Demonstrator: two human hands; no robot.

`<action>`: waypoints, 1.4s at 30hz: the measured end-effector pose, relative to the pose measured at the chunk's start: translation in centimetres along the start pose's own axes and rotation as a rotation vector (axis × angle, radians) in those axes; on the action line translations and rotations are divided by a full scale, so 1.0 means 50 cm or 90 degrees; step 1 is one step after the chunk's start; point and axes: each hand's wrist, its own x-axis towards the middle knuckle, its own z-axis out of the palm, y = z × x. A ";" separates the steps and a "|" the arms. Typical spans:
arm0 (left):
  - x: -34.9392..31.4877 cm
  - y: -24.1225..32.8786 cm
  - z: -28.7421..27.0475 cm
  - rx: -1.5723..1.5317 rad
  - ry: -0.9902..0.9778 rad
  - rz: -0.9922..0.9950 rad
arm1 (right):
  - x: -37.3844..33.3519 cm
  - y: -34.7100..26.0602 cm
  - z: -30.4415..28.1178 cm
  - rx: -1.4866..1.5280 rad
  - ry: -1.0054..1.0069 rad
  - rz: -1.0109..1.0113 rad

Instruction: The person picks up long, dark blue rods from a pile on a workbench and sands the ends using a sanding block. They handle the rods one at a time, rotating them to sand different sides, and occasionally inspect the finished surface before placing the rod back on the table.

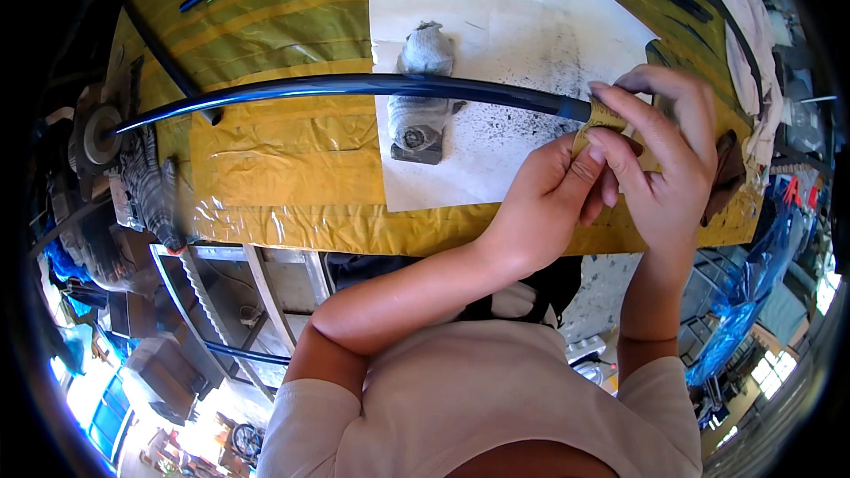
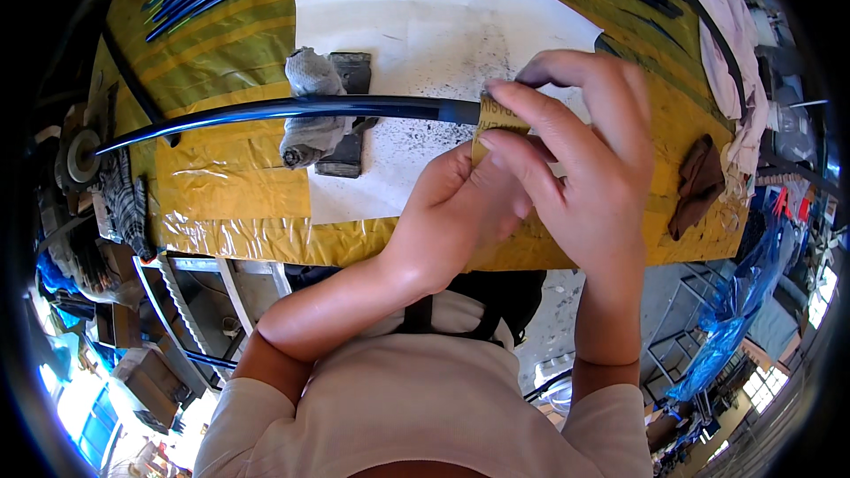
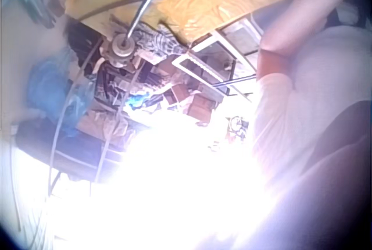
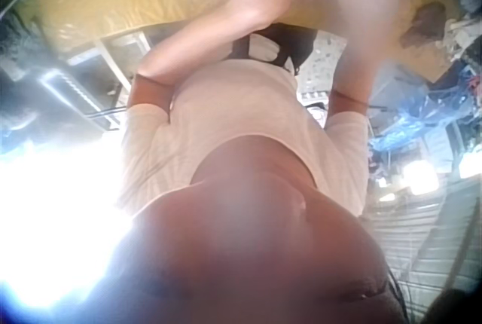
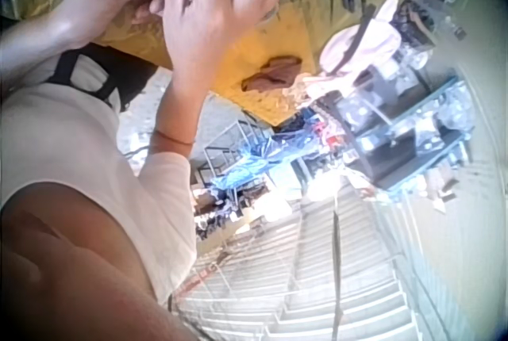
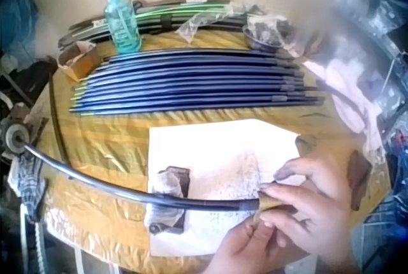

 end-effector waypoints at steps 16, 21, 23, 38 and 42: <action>-0.002 -0.001 -0.006 -0.040 0.017 0.055 | 0.005 -0.002 0.019 0.180 -0.062 0.091; -0.008 0.010 -0.010 0.009 0.038 0.077 | 0.014 0.004 0.023 0.223 -0.090 0.063; -0.010 0.009 -0.014 0.015 0.038 0.084 | 0.016 0.006 0.024 0.225 -0.097 0.044; -0.013 0.013 -0.020 0.035 0.038 0.091 | 0.030 0.004 0.036 0.180 -0.035 -0.018; -0.012 0.013 -0.017 0.038 0.043 0.102 | 0.031 0.005 0.035 0.173 -0.041 -0.026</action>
